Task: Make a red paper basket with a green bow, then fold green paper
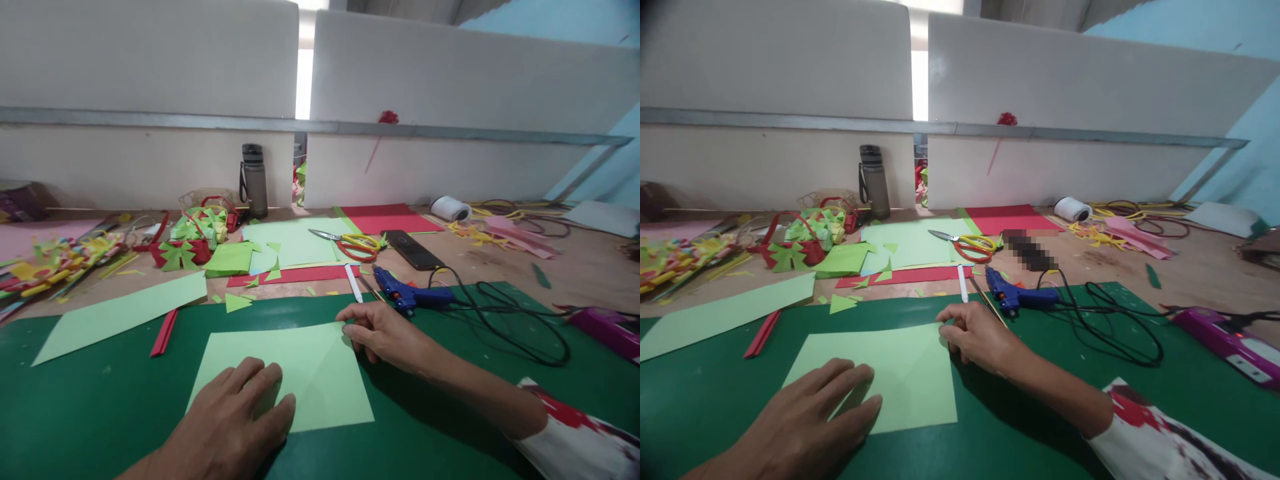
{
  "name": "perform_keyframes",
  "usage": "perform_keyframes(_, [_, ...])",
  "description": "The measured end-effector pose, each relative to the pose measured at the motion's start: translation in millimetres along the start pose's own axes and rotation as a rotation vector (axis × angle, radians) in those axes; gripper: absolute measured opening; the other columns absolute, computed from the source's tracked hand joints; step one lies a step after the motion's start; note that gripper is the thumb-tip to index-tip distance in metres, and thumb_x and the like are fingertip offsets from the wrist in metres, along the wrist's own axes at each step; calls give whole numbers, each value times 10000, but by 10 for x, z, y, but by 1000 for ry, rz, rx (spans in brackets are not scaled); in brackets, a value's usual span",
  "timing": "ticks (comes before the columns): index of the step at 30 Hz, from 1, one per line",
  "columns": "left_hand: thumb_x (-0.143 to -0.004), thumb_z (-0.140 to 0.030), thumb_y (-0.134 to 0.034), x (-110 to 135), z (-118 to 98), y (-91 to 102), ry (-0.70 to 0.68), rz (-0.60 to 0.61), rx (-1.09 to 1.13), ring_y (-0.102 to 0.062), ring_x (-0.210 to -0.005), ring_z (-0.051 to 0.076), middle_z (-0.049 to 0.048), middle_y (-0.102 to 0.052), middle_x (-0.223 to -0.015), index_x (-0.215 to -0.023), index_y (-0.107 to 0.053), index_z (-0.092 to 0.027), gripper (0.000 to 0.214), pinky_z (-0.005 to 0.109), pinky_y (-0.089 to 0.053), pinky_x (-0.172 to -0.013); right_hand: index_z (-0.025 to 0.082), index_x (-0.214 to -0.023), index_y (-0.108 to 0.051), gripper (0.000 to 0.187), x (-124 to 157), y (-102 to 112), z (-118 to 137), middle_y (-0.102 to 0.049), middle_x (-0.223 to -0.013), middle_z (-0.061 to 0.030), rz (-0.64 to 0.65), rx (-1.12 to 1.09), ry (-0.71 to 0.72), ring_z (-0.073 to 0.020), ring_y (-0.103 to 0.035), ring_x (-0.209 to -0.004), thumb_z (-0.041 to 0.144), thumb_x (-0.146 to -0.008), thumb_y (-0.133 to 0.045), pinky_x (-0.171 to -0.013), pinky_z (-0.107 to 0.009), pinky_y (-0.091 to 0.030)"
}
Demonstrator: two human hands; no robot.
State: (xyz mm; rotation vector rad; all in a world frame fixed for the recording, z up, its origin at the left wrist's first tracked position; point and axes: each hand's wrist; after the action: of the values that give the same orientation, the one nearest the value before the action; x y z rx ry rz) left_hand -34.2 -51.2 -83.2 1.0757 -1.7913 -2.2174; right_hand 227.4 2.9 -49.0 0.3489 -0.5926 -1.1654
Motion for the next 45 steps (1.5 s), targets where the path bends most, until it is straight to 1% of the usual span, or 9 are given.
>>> perform_keyframes(7, [-909,-222,-422,-19,0,3,-7,39,12,-515,-774,234,102,-606,-968,-1023,-595,-223,207,331,-494,-553,170,-1125,-675,349,173,-29,78,-664,-663,-8,-131,405,237,-144,-536,-549,306,-857,-499,-546,-251,-392])
perform_keyframes(13, [-893,-203,-429,-9,7,-29,-16,-22,11,-505,-770,239,106,-594,-949,-1014,-584,-216,197,340,-490,-544,169,-1167,-654,367,212,-48,31,-739,-881,-65,-161,451,281,-206,-653,-711,307,-865,-498,-683,-293,-466])
perform_keyframes(18, [-896,-203,-442,-11,-18,22,10,46,-2,-508,-785,236,101,-593,-975,-1033,-586,-217,199,339,-501,-564,168,-1105,-679,326,201,-69,-46,-729,-966,-86,-218,470,358,-219,-666,-804,274,-860,-490,-722,-296,-466])
perform_keyframes(22, [-899,-198,-414,16,-10,-18,-14,2,3,-501,-799,250,117,-581,-1003,-1048,-583,-210,226,351,-496,-556,159,-1067,-659,288,162,-69,-20,-697,-709,-30,-244,471,246,-170,-596,-616,272,-841,-522,-582,-260,-405])
perform_keyframes(24, [-900,-193,-403,31,-2,-47,-24,-10,-4,-498,-804,257,122,-574,-1009,-1054,-584,-210,238,351,-491,-545,166,-962,-666,220,140,-54,16,-629,-593,6,-222,478,192,-148,-526,-542,274,-830,-528,-510,-246,-341])
perform_keyframes(28, [-900,-192,-403,43,-2,-65,-20,7,11,-494,-799,257,122,-570,-988,-1045,-588,-202,235,358,-491,-543,177,-770,-631,146,120,-18,70,-555,-556,25,-159,447,147,-123,-452,-518,262,-815,-521,-472,-235,-278])
perform_keyframes(35, [-897,-191,-408,37,5,-65,-26,-19,-5,-492,-821,260,125,-567,-1015,-1057,-587,-209,241,357,-494,-561,162,-836,-607,143,82,13,66,-560,-585,28,-124,401,86,-121,-478,-538,277,-752,-590,-484,-231,-286])
perform_keyframes(41, [-902,-200,-403,47,15,-57,-38,-2,-4,-491,-813,258,124,-566,-1012,-1061,-590,-210,245,357,-494,-555,174,-754,-604,66,40,-13,34,-569,-597,31,-113,416,100,-113,-483,-544,226,-713,-600,-490,-230,-282])
perform_keyframes(45, [-902,-199,-412,54,9,-51,-34,17,-3,-492,-827,261,126,-564,-1029,-1074,-585,-209,245,364,-498,-565,164,-978,-604,279,23,1,46,-571,-607,35,-115,403,77,-125,-497,-558,251,-713,-610,-493,-233,-289])
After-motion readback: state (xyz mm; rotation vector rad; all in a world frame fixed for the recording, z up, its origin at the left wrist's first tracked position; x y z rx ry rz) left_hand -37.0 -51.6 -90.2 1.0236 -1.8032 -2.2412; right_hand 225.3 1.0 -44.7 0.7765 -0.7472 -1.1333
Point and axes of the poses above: each hand's wrist, its own x-axis away from the middle knuckle, its own y-axis out of the back of the hand, z = x × y
